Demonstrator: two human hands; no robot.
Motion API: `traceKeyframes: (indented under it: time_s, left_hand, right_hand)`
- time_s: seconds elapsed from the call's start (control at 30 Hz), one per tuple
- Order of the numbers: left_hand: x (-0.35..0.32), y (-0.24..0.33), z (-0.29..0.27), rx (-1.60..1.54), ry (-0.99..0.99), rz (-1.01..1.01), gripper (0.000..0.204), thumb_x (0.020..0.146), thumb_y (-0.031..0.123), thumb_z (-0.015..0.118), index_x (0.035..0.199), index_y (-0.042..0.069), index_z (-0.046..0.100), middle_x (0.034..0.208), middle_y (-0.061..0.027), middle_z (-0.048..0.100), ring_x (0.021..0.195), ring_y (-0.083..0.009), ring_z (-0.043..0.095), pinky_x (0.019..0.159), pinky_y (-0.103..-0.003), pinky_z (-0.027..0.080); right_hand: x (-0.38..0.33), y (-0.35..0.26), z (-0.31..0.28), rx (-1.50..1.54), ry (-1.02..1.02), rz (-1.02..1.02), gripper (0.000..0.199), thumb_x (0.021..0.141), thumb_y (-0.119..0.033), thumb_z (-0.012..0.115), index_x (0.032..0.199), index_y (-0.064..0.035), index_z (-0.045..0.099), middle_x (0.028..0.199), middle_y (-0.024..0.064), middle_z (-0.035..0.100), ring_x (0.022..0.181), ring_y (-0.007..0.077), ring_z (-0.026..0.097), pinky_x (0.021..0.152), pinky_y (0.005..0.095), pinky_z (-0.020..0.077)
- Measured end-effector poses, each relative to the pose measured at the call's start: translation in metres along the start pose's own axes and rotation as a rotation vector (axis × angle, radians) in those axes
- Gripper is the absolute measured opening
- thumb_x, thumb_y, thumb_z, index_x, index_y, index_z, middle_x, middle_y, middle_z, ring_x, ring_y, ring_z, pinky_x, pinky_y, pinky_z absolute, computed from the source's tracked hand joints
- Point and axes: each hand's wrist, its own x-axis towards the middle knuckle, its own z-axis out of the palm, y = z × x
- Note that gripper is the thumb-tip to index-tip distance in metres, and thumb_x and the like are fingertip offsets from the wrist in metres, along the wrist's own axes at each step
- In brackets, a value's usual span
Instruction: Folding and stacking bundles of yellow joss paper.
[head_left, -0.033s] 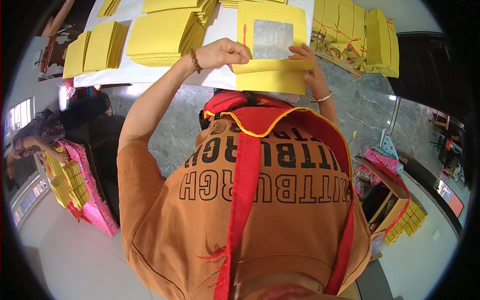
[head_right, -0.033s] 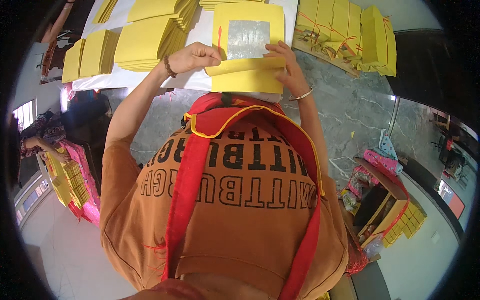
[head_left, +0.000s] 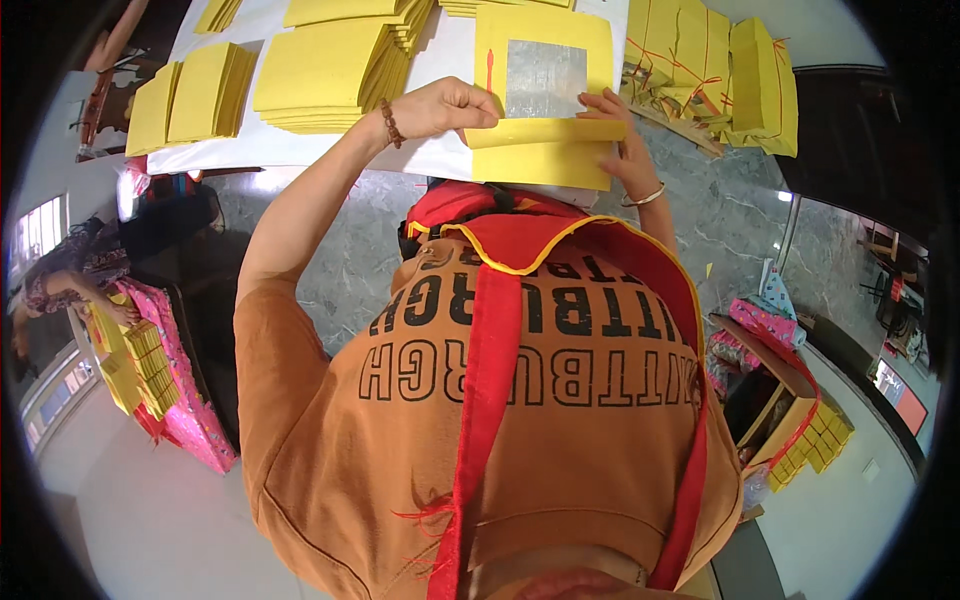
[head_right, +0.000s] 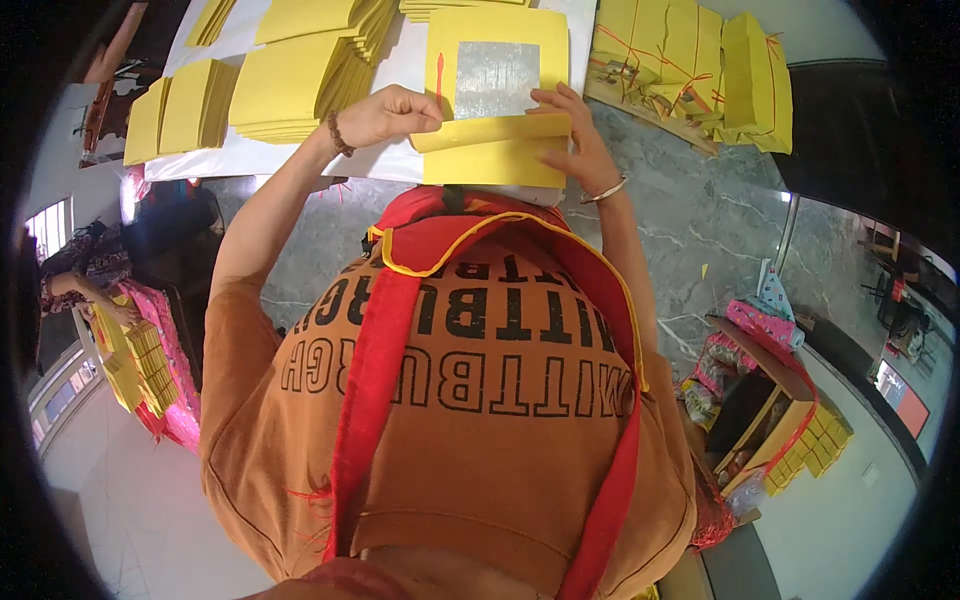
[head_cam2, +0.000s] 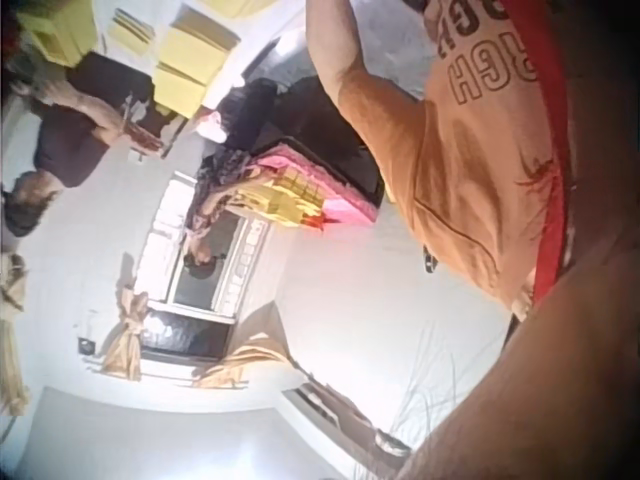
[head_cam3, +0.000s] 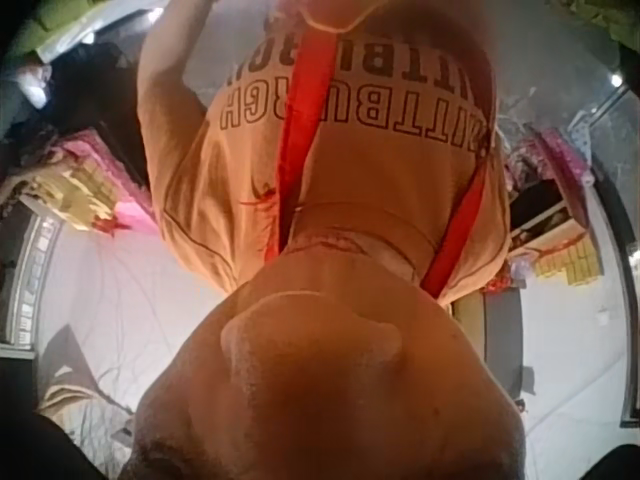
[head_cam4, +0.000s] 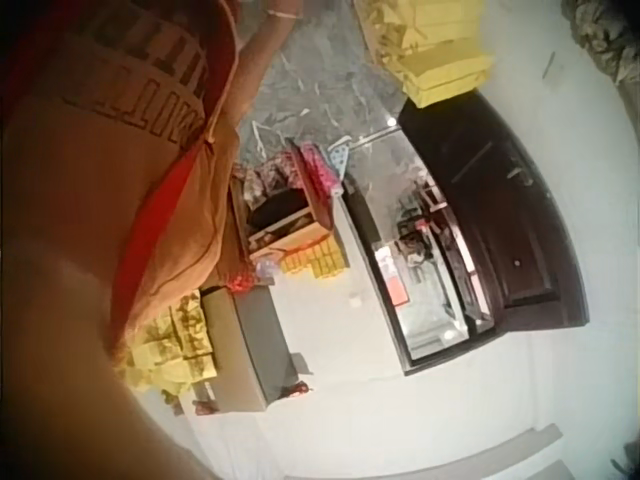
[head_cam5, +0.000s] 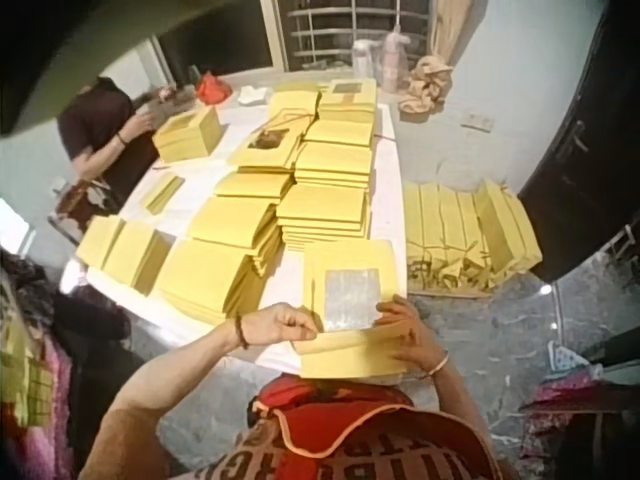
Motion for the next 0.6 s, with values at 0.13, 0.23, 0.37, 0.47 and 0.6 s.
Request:
traceKeyframes:
  time_s: [0.13,0.23,0.37,0.47,0.6]
  left_hand:
    - [-0.004,-0.006,0.004,0.072,0.047,0.062,0.019,0.087,0.018,0.055,0.088,0.000,0.062,0.077,0.0029,0.056,0.072,-0.0048,0.049,0.065,-0.022,0.042]
    - [-0.006,0.001,0.005,0.134,0.040,0.070,0.021,0.087,0.020,0.056,0.088,0.000,0.063,0.080,0.0003,0.059,0.074,-0.0069,0.053,0.067,-0.023,0.045]
    - [-0.005,0.000,0.003,0.156,0.010,0.098,0.022,0.087,0.019,0.055,0.091,-0.001,0.064,0.083,-0.0004,0.061,0.076,-0.0078,0.053,0.070,-0.024,0.045]
    - [-0.006,0.002,0.003,0.107,-0.013,0.071,0.023,0.087,0.020,0.054,0.092,-0.001,0.064,0.084,-0.0005,0.061,0.077,-0.0079,0.054,0.071,-0.024,0.045]
    - [-0.007,-0.002,0.003,0.156,-0.001,0.090,0.025,0.088,0.021,0.054,0.093,-0.001,0.064,0.085,-0.0005,0.062,0.077,-0.0082,0.054,0.070,-0.024,0.046]
  right_hand:
    - [0.001,-0.008,0.002,-0.014,-0.013,0.156,0.027,0.070,-0.014,0.071,0.097,-0.0110,0.065,0.127,0.0034,0.050,0.130,0.0290,0.028,0.107,0.0408,0.0216]
    - [0.001,-0.006,0.001,-0.039,-0.011,0.137,0.034,0.066,-0.009,0.074,0.097,-0.0137,0.065,0.127,0.0031,0.050,0.130,0.0290,0.028,0.107,0.0411,0.0224]
    - [0.000,0.001,0.000,-0.080,-0.030,0.084,0.033,0.067,-0.012,0.073,0.099,-0.0143,0.065,0.126,0.0039,0.051,0.130,0.0288,0.028,0.107,0.0411,0.0232]
    - [0.000,0.005,0.001,-0.097,-0.023,0.066,0.030,0.070,-0.014,0.070,0.100,-0.0142,0.064,0.126,0.0044,0.051,0.129,0.0287,0.029,0.106,0.0409,0.0234]
    - [0.000,0.004,0.002,-0.112,-0.026,0.054,0.028,0.072,-0.016,0.068,0.100,-0.0138,0.064,0.126,0.0048,0.051,0.129,0.0288,0.029,0.106,0.0405,0.0235]
